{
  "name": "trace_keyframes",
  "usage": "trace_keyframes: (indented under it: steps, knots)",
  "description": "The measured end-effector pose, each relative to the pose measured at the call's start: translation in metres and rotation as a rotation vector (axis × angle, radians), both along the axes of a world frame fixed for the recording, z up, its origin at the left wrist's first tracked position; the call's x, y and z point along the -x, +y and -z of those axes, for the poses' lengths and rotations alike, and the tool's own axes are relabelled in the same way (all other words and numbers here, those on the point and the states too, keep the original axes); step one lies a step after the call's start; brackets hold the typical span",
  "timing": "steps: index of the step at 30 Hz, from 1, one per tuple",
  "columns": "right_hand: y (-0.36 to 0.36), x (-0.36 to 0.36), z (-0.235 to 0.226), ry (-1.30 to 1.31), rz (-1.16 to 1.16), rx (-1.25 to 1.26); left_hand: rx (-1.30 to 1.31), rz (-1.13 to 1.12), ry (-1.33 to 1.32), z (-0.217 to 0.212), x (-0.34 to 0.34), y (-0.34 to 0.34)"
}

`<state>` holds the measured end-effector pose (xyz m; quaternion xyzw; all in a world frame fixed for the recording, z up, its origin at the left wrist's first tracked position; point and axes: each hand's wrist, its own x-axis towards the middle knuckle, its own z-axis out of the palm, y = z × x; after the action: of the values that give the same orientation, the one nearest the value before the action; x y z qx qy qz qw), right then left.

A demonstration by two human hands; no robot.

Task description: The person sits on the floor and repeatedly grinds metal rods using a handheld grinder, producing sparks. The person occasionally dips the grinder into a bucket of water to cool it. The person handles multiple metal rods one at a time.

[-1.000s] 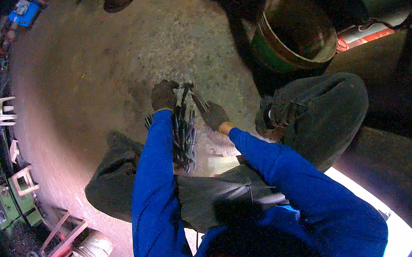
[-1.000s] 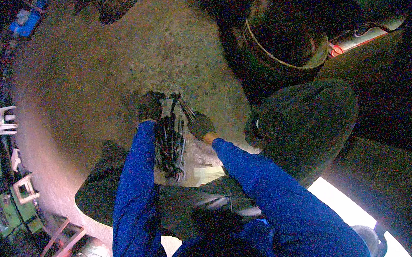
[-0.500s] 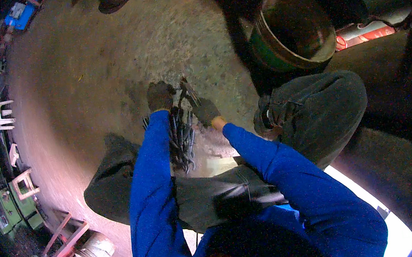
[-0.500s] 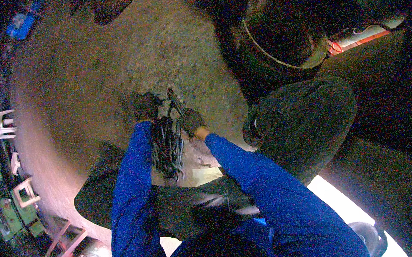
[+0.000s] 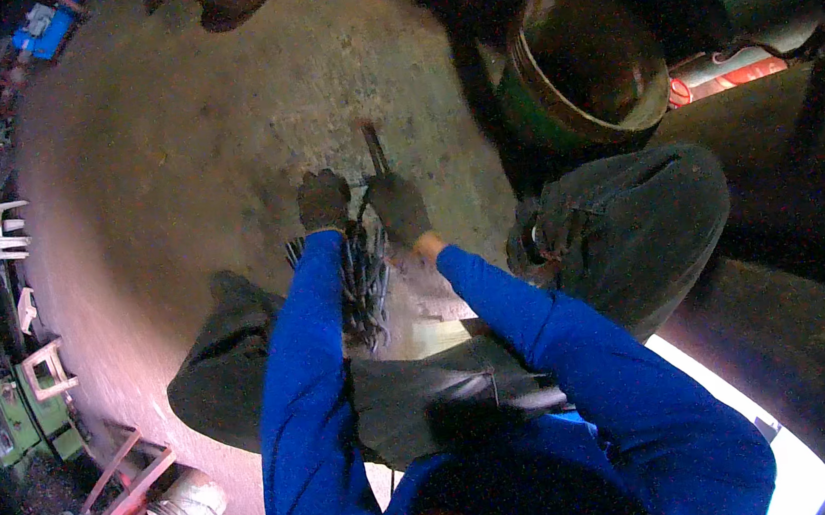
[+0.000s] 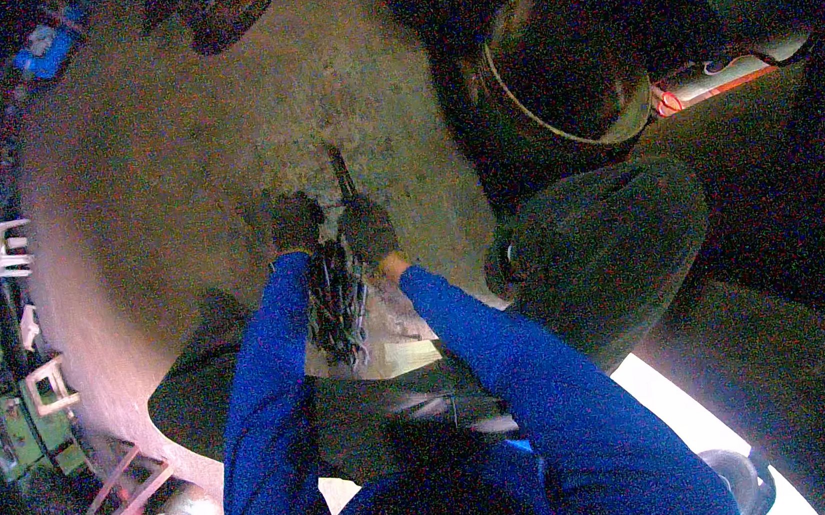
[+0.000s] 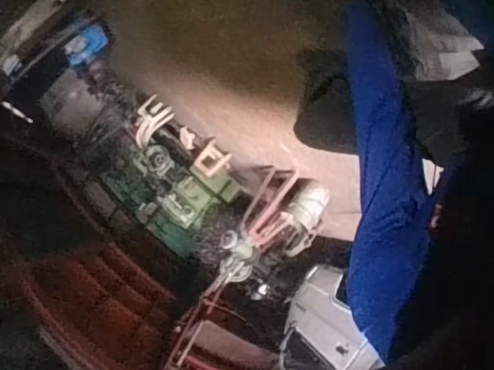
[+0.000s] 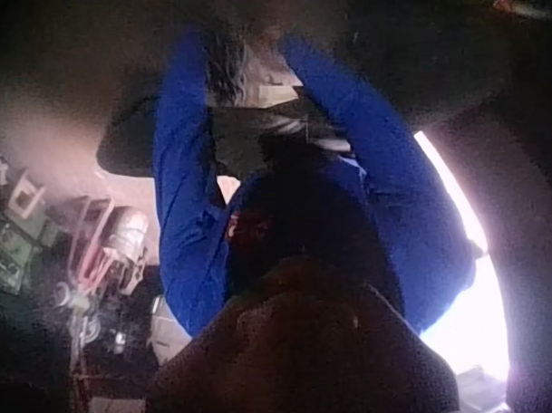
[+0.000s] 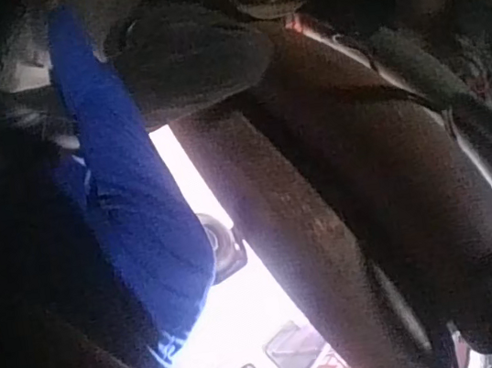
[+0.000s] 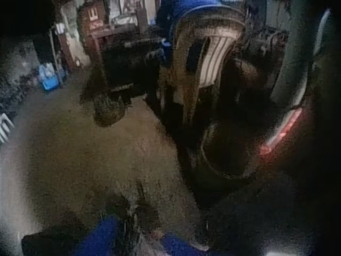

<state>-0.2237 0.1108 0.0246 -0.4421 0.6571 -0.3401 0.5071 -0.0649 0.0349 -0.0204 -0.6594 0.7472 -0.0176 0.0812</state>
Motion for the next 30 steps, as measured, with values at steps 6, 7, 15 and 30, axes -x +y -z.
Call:
trace_keyframes:
  steps: [6, 7, 15, 30]
  knots:
    - [0.035, 0.031, 0.088, 0.300, -0.235, -0.180, 0.044, 0.147, -0.088, -0.005, 0.019, 0.010]
    - [0.033, 0.028, 0.080, 0.290, -0.152, -0.141, 0.027, 0.175, -0.095, -0.015, 0.018, 0.016]
    - [-0.028, 0.013, 0.022, 0.212, -0.093, 0.263, 0.093, 0.097, -0.006, -0.019, 0.015, 0.017]
    - [-0.006, 0.016, 0.041, 0.178, -0.085, 0.143, 0.019, -0.013, 0.079, -0.029, 0.025, 0.026]
